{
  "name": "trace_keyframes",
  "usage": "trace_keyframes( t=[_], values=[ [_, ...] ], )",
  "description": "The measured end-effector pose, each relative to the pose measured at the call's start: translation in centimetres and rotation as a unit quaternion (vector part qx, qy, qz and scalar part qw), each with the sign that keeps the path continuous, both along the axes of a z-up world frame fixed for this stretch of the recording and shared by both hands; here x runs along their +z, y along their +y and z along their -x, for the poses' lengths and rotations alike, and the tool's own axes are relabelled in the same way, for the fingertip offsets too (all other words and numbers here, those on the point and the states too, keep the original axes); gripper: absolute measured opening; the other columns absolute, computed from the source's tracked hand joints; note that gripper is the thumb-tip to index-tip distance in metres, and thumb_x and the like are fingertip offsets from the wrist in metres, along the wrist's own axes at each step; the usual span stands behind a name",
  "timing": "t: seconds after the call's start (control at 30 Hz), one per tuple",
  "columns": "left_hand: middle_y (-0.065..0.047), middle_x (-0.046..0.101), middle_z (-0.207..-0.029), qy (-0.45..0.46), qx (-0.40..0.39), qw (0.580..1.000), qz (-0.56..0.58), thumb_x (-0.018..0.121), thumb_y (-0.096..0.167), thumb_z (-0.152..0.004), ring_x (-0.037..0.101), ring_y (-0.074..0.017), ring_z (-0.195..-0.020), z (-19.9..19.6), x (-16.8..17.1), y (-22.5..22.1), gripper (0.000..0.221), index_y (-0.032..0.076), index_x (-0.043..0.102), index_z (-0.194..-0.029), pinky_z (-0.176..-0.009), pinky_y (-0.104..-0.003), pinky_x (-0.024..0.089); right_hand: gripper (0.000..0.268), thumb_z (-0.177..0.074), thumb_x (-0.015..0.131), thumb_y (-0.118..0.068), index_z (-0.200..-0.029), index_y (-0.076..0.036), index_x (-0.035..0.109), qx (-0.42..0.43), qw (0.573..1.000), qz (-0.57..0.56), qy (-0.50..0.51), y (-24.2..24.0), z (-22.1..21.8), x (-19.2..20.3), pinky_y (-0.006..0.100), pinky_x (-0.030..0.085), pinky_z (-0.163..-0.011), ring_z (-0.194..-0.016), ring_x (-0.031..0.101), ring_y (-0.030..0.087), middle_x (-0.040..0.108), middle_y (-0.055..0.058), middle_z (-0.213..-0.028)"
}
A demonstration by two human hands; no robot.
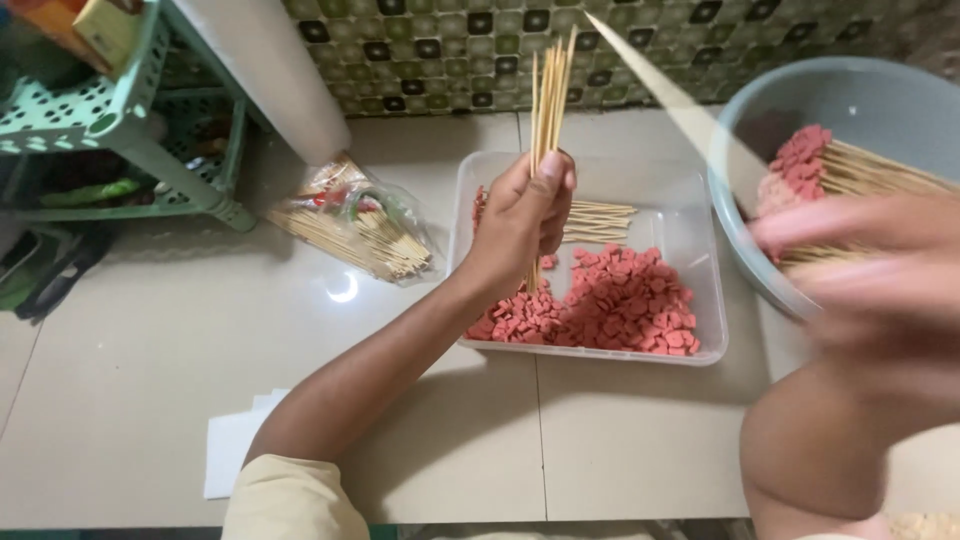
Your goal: Skewering small pink food pieces onto wooden sticks for food preparation.
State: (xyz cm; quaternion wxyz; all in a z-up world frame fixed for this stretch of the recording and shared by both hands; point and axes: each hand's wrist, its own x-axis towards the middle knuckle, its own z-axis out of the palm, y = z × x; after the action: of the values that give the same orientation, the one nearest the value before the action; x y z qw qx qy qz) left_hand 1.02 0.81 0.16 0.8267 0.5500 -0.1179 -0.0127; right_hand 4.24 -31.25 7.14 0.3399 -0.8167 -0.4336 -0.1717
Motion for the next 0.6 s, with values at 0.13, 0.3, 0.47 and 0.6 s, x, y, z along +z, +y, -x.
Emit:
trace_keyframes(
  t=[0.13, 0.3, 0.47, 0.6],
  values=[
    [0.01, 0.038, -0.062, -0.02, 0.031, 0.995, 0.094, 0.048, 0.054, -0.099, 0.027, -0.004, -0.046, 0.4, 2.2, 0.6, 0.04, 0.016, 0.054, -0.087, -0.038, -0.023, 0.02, 0.006, -0.093, 0.069, -0.004, -0.095, 0.002, 0.071, 0.147, 0.974, -0.054, -0.165, 14.7, 8.6, 3.6, 0.044, 0.067, -0.087, -0.09, 0.077, 0.033, 0.075, 0.022, -0.104],
    [0.01, 0.047, -0.069, -0.059, 0.041, 0.994, 0.087, 0.041, 0.06, -0.099, 0.03, -0.0019, -0.048, 0.5, 3.7, 2.5, 0.047, 0.016, 0.059, -0.095, -0.036, -0.021, 0.025, 0.012, -0.101, 0.062, 0.002, -0.09, 0.003, 0.063, 0.152, 0.963, 0.062, -0.214, 17.0, 6.4, 1.1, 0.045, 0.06, -0.081, -0.09, 0.072, 0.033, 0.071, 0.02, -0.11],
    [0.002, 0.046, -0.074, -0.168, 0.123, 0.977, -0.034, 0.043, 0.045, -0.104, 0.036, -0.0065, -0.061, 0.3, 4.0, 2.6, 0.033, 0.018, 0.045, -0.085, -0.054, -0.022, 0.031, 0.012, -0.091, 0.071, -0.001, -0.091, -0.006, 0.061, 0.134, 0.977, 0.104, -0.133, 18.8, 5.5, -2.1, 0.042, 0.049, -0.071, -0.079, 0.061, 0.029, 0.061, 0.011, -0.092],
    [0.002, 0.04, -0.081, -0.249, 0.157, 0.956, -0.003, 0.038, 0.043, -0.108, 0.036, -0.0106, -0.07, -0.1, 3.8, 2.9, 0.033, 0.016, 0.047, -0.091, -0.062, -0.025, 0.033, 0.018, -0.099, 0.058, -0.005, -0.116, -0.004, 0.053, 0.084, 0.918, -0.322, 0.215, 21.1, 6.8, -4.2, 0.044, 0.047, -0.112, -0.125, 0.058, 0.032, 0.055, 0.018, -0.129]
  ],
)
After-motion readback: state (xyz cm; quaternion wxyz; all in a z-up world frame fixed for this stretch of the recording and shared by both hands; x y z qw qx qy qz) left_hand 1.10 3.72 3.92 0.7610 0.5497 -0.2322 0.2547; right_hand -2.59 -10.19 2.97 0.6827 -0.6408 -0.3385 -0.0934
